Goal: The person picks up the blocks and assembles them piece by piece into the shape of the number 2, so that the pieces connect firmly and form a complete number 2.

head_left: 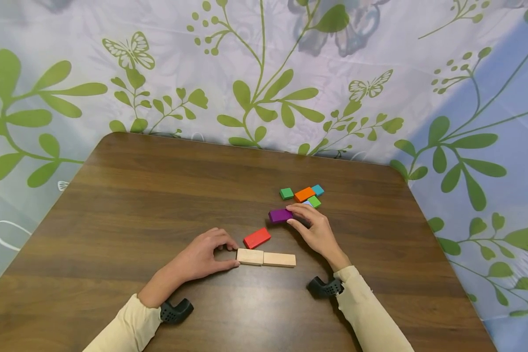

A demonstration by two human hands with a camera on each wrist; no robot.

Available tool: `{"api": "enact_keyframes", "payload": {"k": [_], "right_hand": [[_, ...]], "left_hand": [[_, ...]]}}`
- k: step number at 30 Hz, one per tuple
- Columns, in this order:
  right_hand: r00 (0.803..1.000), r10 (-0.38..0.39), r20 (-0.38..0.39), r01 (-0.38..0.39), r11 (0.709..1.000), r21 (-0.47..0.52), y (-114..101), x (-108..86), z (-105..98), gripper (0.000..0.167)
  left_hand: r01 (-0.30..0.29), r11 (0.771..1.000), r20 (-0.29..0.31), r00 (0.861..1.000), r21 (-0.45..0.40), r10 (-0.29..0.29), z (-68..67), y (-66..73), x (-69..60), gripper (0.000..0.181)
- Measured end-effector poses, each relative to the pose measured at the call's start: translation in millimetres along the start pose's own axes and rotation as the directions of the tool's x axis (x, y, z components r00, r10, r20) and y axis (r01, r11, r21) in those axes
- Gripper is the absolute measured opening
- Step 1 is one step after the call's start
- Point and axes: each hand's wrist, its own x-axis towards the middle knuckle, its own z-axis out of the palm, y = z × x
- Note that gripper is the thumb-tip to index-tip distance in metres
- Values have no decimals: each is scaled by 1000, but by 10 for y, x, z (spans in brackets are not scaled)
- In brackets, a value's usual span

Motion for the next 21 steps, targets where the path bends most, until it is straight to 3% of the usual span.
{"api": "enact_keyframes", "payload": {"k": [10, 21], "right_hand": [[993, 88, 77, -96, 990, 102, -37, 13, -47, 38], [977, 129, 167, -151, 981, 124, -30, 16, -106, 34]], "left_hand": [[-2, 1000, -4, 1000, 4, 2, -11, 4, -12, 24], [-9, 1000, -3, 1000, 2, 9, -15, 7, -4, 25]]}}
